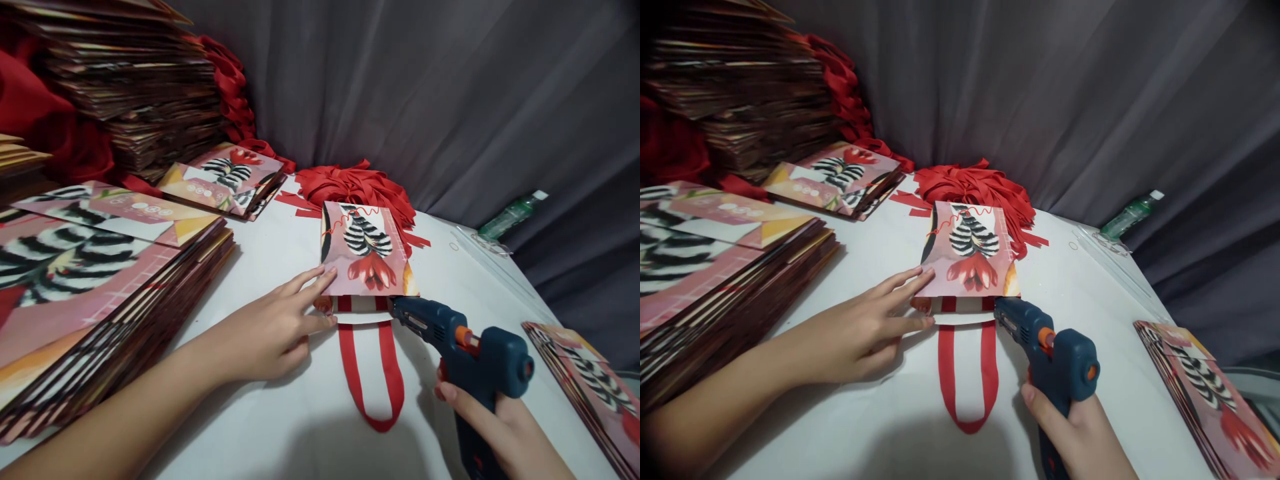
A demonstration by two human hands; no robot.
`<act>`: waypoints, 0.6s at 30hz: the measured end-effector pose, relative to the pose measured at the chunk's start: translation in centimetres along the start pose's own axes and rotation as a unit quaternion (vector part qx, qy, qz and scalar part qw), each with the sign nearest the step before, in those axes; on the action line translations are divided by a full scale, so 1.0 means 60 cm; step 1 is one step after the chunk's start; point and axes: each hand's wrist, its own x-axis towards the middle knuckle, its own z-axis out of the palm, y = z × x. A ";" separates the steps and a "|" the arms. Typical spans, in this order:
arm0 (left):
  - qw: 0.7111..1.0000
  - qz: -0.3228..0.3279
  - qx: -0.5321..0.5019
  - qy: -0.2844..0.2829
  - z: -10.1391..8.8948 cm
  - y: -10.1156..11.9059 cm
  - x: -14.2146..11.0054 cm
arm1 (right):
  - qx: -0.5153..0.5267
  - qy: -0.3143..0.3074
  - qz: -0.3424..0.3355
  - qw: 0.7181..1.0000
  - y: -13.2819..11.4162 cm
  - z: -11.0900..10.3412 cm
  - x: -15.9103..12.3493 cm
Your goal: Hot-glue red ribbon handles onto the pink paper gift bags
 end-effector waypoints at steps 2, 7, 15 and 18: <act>1.000 0.002 0.004 -0.004 0.001 0.000 0.001 | -0.017 0.010 -0.017 1.000 0.004 0.002 -0.003; 1.000 0.006 0.009 -0.006 0.002 0.000 0.001 | 0.000 0.013 -0.038 0.999 -0.002 0.028 -0.011; 1.000 -0.005 0.002 -0.018 -0.006 0.003 0.002 | 0.168 -0.157 0.019 0.973 -0.020 0.063 0.008; 1.000 -0.009 -0.004 -0.025 -0.010 0.006 0.005 | 0.203 -0.181 0.018 0.962 -0.017 0.071 0.016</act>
